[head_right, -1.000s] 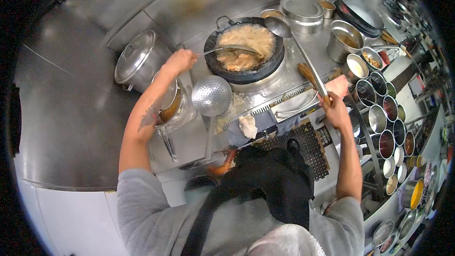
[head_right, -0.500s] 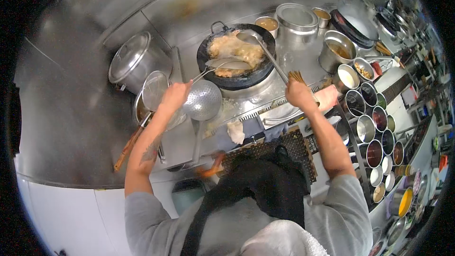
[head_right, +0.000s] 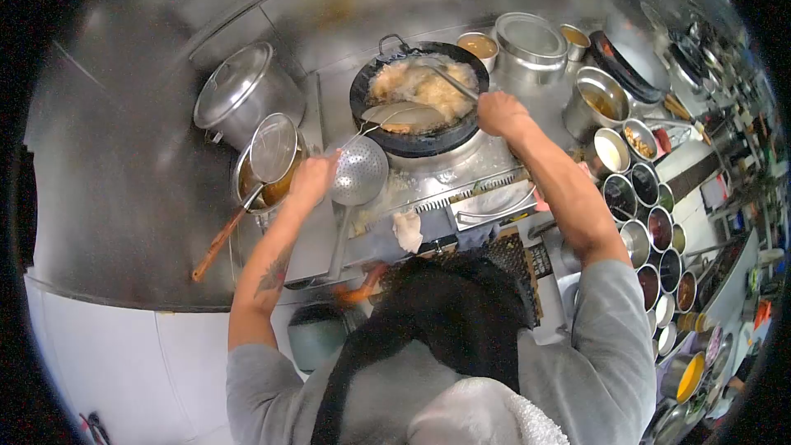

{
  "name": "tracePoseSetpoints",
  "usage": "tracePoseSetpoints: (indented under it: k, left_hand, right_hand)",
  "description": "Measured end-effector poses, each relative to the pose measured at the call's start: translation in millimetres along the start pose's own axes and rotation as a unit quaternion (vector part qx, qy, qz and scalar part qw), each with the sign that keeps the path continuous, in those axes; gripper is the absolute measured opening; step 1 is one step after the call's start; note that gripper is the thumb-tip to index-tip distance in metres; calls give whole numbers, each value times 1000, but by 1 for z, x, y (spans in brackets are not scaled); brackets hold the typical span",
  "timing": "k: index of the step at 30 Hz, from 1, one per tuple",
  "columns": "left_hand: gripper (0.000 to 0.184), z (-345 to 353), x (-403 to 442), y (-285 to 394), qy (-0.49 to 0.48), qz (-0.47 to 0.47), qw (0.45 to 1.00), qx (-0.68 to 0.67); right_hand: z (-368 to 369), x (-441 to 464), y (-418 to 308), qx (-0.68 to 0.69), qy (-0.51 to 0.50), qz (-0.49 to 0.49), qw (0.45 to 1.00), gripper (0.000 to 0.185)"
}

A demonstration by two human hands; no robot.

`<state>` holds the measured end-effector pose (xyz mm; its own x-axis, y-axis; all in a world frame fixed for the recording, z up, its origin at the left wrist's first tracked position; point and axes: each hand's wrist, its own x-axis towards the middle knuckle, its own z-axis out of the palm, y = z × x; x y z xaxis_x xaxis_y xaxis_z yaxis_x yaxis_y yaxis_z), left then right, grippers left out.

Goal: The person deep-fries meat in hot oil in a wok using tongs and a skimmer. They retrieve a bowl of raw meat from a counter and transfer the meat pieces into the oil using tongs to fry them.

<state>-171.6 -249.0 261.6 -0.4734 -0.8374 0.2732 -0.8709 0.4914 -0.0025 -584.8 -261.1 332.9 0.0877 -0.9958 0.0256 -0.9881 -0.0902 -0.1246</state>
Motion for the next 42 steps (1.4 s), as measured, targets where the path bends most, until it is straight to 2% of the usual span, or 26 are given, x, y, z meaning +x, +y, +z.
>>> tracePoseSetpoints:
  k: [1, 3, 5, 6, 10, 12, 14, 18, 20, 26, 30, 33, 35, 37, 39, 41, 42]
  left_hand:
    - [32, -7, -4, 6, -15, -18, 1000, -11]
    - [32, -9, -12, 13, -33, -31, 999, -21]
    - [33, -4, -10, 16, -35, -55, 997, -30]
    - [34, 3, -10, 11, -37, -39, 999, -9]
    - [33, 10, -15, 11, -24, -38, 999, -28]
    - [33, 11, -15, 6, -11, -48, 998, -24]
    - [34, 13, -18, 6, 7, -63, 997, -46]
    - [36, 23, -28, 6, -7, -91, 993, -77]
    - [37, 29, -31, 2, -4, -92, 992, -88]
    - [41, 23, -37, -5, -9, -121, 986, -117]
    - [45, 25, -39, -7, -39, -123, 985, -117]
    - [50, 31, -49, -14, -14, -134, 981, -140]
    - [54, 29, -57, -9, -43, -146, 980, -130]
    - [55, 28, -64, -4, -94, -179, 975, -93]
    - [54, 48, -71, -10, -80, -183, 976, -90]
    - [51, 59, -77, -12, -2, -185, 979, -89]
    - [51, 55, -75, -7, -2, -186, 979, -86]
  right_hand:
    - [-16, -6, -6, -22, -30, -2, 999, 21]
    - [-7, -6, -11, -43, -5, -28, 999, 22]
    - [20, -2, -21, -31, 89, -47, 994, 23]
    - [36, 4, -29, -7, 80, -14, 997, 23]
    - [57, 9, -52, 26, 59, -48, 997, 23]
    - [41, 4, -47, -3, 49, -50, 998, 23]
    - [-7, -13, -62, -57, 28, -44, 997, 23]
    - [-12, -22, -75, -77, 66, -71, 992, 23]
    - [19, -2, -63, -34, 20, -48, 998, 21]
    - [46, -19, -88, -10, 74, 31, 997, 21]
    - [43, -7, -71, 15, 52, 8, 999, 21]
    - [17, -5, -68, -27, 17, 8, 999, 22]
    - [27, -4, -62, -20, 57, 3, 998, 24]
    - [71, 15, -49, 3, 77, 26, 997, 26]
    - [74, 28, -35, 30, 102, 44, 993, 28]
    - [29, 25, -18, 194, -59, 122, 972, 32]
    - [11, 22, -11, 241, -113, 164, 950, 34]
